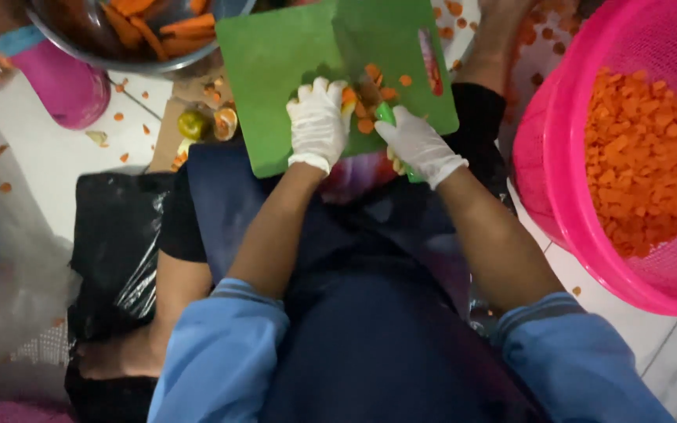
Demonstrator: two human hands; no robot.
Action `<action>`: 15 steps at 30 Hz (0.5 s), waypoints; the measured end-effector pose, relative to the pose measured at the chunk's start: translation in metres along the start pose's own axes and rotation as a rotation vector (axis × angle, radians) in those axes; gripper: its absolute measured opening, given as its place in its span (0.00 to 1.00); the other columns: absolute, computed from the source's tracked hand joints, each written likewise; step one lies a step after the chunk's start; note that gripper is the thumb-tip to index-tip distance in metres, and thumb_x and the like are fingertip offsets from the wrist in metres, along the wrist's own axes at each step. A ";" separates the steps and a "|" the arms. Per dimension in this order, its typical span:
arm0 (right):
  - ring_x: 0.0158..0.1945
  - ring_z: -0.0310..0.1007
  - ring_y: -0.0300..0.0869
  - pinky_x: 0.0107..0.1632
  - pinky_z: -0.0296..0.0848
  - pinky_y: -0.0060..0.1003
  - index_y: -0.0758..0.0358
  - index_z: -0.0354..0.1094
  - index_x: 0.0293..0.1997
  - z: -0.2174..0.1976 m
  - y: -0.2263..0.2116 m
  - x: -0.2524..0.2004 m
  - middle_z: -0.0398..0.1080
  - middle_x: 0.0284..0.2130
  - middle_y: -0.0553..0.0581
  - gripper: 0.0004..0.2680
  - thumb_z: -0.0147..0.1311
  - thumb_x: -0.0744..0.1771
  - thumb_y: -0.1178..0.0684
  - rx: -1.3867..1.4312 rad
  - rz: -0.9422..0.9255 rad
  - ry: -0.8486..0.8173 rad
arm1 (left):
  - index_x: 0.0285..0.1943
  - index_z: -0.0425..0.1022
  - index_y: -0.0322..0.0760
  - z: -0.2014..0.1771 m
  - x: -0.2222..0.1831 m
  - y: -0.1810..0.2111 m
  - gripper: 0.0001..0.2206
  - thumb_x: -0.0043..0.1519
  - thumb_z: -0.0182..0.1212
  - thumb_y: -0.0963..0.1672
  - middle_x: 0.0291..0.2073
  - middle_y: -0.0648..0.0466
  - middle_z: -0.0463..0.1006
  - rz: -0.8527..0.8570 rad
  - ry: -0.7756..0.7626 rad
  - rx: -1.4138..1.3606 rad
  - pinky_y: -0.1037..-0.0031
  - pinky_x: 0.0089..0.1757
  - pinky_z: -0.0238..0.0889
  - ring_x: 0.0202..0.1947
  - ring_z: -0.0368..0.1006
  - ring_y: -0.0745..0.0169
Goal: Slicing carrots into small pieces on a cutting board using a knife while sitting on the floor.
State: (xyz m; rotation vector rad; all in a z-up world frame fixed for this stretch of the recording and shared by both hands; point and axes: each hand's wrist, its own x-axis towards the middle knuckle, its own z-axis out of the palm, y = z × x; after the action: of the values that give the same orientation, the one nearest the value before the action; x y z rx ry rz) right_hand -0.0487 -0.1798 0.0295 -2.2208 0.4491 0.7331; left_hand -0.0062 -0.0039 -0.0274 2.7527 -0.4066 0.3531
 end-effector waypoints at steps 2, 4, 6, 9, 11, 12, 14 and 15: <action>0.22 0.76 0.49 0.26 0.81 0.42 0.66 0.55 0.61 -0.014 -0.010 -0.024 0.72 0.24 0.62 0.21 0.43 0.68 0.39 -0.047 -0.010 0.036 | 0.55 0.69 0.52 0.004 0.000 -0.002 0.18 0.59 0.65 0.53 0.42 0.58 0.67 0.003 0.034 -0.029 0.53 0.46 0.67 0.47 0.68 0.51; 0.21 0.75 0.48 0.26 0.80 0.43 0.64 0.60 0.58 -0.020 -0.020 -0.047 0.71 0.22 0.60 0.19 0.43 0.69 0.39 -0.100 -0.015 0.058 | 0.56 0.68 0.51 0.007 -0.003 -0.005 0.19 0.59 0.66 0.53 0.42 0.57 0.67 -0.007 0.058 -0.058 0.52 0.45 0.68 0.47 0.68 0.51; 0.56 0.69 0.61 0.59 0.68 0.58 0.60 0.58 0.53 -0.023 -0.027 -0.070 0.71 0.47 0.71 0.18 0.39 0.70 0.35 -0.294 0.017 0.173 | 0.56 0.67 0.54 0.008 -0.005 -0.003 0.19 0.59 0.64 0.54 0.41 0.60 0.66 0.009 0.058 -0.029 0.54 0.46 0.67 0.47 0.67 0.54; 0.56 0.70 0.61 0.58 0.69 0.57 0.59 0.57 0.56 -0.019 -0.028 -0.079 0.71 0.48 0.71 0.17 0.37 0.70 0.38 -0.350 0.015 0.166 | 0.57 0.66 0.55 0.009 -0.004 -0.004 0.19 0.60 0.63 0.54 0.42 0.59 0.66 0.017 0.031 0.003 0.54 0.47 0.66 0.48 0.66 0.54; 0.57 0.70 0.62 0.58 0.68 0.57 0.59 0.56 0.55 -0.011 -0.024 -0.077 0.71 0.47 0.71 0.16 0.37 0.70 0.37 -0.385 0.020 0.162 | 0.58 0.66 0.56 0.009 -0.006 -0.004 0.20 0.60 0.63 0.55 0.43 0.59 0.66 0.020 0.018 -0.001 0.54 0.48 0.65 0.49 0.66 0.54; 0.57 0.70 0.62 0.59 0.68 0.58 0.59 0.55 0.55 -0.009 -0.024 -0.075 0.71 0.47 0.71 0.16 0.37 0.70 0.37 -0.423 0.024 0.160 | 0.58 0.65 0.57 0.009 -0.005 -0.004 0.21 0.59 0.63 0.56 0.43 0.60 0.65 0.023 0.009 -0.006 0.54 0.49 0.65 0.49 0.66 0.54; 0.56 0.70 0.63 0.57 0.69 0.58 0.60 0.55 0.54 -0.006 -0.023 -0.071 0.72 0.46 0.72 0.16 0.37 0.70 0.38 -0.425 0.019 0.158 | 0.59 0.64 0.57 0.008 -0.005 -0.004 0.22 0.59 0.62 0.57 0.43 0.60 0.65 0.026 0.004 -0.009 0.53 0.49 0.64 0.50 0.65 0.54; 0.55 0.71 0.63 0.56 0.70 0.58 0.60 0.54 0.53 -0.004 -0.023 -0.069 0.72 0.45 0.73 0.15 0.37 0.70 0.39 -0.427 0.016 0.155 | 0.59 0.64 0.57 0.008 -0.005 -0.003 0.23 0.58 0.61 0.58 0.44 0.60 0.64 0.030 -0.003 -0.013 0.53 0.49 0.63 0.50 0.65 0.54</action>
State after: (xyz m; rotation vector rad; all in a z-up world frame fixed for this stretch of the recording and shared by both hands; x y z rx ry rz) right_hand -0.0891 -0.1617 0.0873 -2.6895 0.4150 0.7190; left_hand -0.0084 -0.0030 -0.0374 2.7371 -0.4495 0.3518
